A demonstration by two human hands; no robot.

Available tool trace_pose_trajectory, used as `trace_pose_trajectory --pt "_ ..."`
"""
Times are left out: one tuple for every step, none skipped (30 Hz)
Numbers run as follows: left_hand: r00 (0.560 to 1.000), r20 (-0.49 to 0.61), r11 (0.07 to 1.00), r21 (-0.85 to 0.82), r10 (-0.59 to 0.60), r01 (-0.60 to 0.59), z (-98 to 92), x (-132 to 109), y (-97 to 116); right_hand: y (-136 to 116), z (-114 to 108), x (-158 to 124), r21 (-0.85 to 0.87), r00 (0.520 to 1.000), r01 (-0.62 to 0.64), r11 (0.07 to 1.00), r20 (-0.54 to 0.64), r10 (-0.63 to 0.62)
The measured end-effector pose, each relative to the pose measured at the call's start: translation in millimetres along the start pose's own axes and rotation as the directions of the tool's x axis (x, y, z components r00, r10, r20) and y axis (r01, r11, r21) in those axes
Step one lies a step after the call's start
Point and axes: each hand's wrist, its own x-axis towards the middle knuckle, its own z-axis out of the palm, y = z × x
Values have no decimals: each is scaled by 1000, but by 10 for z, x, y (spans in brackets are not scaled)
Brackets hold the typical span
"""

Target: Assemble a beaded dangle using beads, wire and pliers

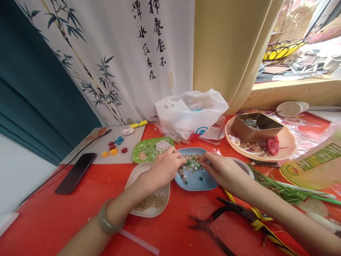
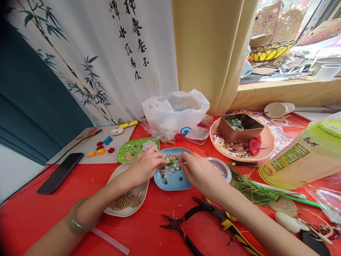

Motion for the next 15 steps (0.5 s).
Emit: trace_pose_trajectory --pt "1000 13 1000 14 25 -25 15 -2 -4 13 26 4 7 999 29 1000 23 -29" --pt "999 22 999 4 42 -42 24 -3 -11 22 48 6 13 997 56 998 46 -56" --pt "998 28 999 -21 51 -50 26 -4 -19 27 63 8 18 995 76 997 64 -77" --pt "998 30 998 -49 50 -49 22 -4 -27 30 72 9 20 993 87 996 76 -89" --pt "999 28 997 -70 43 -41 15 -3 -34 31 76 10 22 992 92 996 80 -93" --pt "999 26 996 -80 36 -34 6 -2 -38 30 75 10 23 992 92 995 79 -94" --pt "999 23 996 -80 35 -33 -3 -1 -41 27 73 9 26 992 95 995 76 -96" --pt "999 22 996 -76 44 -42 -11 0 -42 23 69 8 32 991 105 994 80 -107" --pt "998 27 996 -73 60 -57 -16 1 -43 18 66 6 40 988 122 992 91 -126" --pt "997 34 994 -76 75 -73 -20 1 -44 12 63 4 48 983 144 988 105 -148" --pt "996 39 993 -84 85 -82 -21 1 -46 6 62 1 54 979 162 985 117 -167" --pt "995 40 992 -94 87 -83 -22 1 -49 0 63 -3 58 976 172 983 122 -178" --pt "996 34 992 -100 83 -80 -21 1 -55 -6 65 -6 60 976 177 982 121 -183" --pt "997 25 992 -99 79 -76 -18 0 -62 -9 70 -9 62 976 180 982 116 -186" --pt "997 15 993 -91 77 -75 -15 0 -69 -11 77 -12 66 975 186 980 112 -192"
